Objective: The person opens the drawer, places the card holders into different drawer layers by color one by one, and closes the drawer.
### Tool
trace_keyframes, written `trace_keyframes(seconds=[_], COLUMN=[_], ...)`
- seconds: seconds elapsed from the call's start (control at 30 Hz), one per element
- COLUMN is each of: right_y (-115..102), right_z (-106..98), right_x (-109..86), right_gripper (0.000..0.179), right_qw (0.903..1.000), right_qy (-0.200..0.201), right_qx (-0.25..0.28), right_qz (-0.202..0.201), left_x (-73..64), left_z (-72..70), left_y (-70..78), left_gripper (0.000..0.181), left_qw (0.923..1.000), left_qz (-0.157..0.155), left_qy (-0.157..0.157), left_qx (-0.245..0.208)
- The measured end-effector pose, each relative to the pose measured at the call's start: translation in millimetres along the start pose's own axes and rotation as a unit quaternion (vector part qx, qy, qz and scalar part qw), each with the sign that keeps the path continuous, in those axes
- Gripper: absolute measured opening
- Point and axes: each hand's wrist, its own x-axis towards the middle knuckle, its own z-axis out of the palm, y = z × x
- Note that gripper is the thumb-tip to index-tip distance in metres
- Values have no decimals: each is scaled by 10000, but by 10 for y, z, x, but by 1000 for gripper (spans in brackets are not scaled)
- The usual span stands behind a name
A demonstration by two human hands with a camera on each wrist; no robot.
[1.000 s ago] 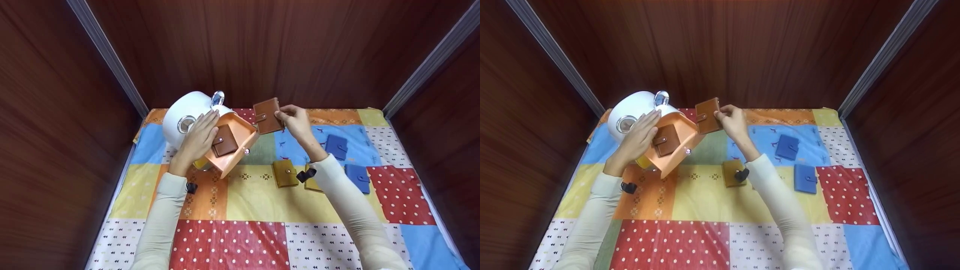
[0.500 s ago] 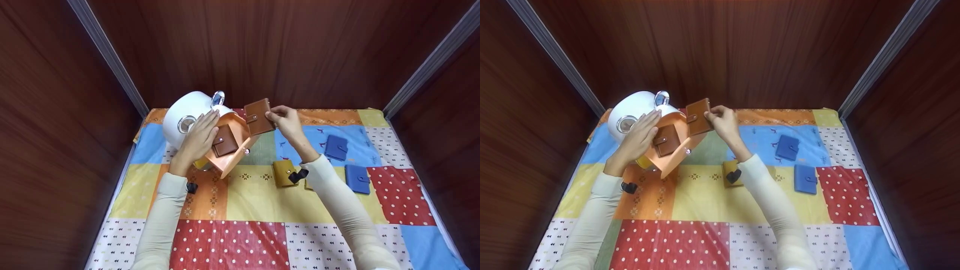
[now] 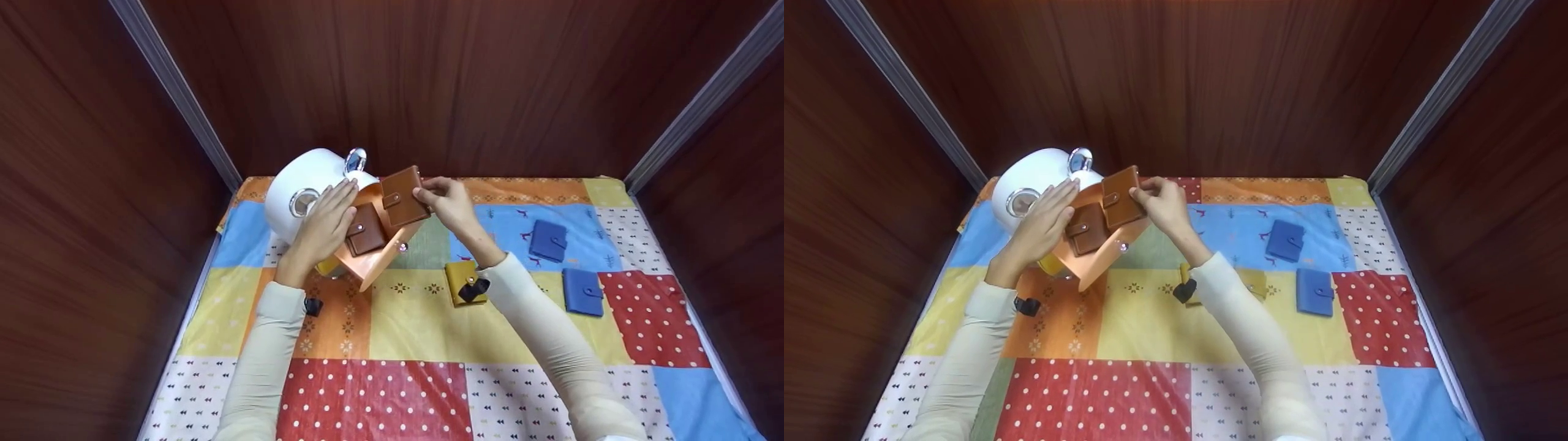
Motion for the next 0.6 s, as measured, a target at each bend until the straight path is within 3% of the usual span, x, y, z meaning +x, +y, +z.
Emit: trace_keyframes(seconds=[0.6], right_y=[-15], right_z=[178], right_x=[20], right_gripper=[30], right_qw=[9991], right_qy=[-231], right_qx=[-350], right_qz=[-29], left_x=[1], left_z=[7], left_y=[-2], left_gripper=[53], left_qw=[9999], left_qz=[77], left_qy=[71], left_qx=[32])
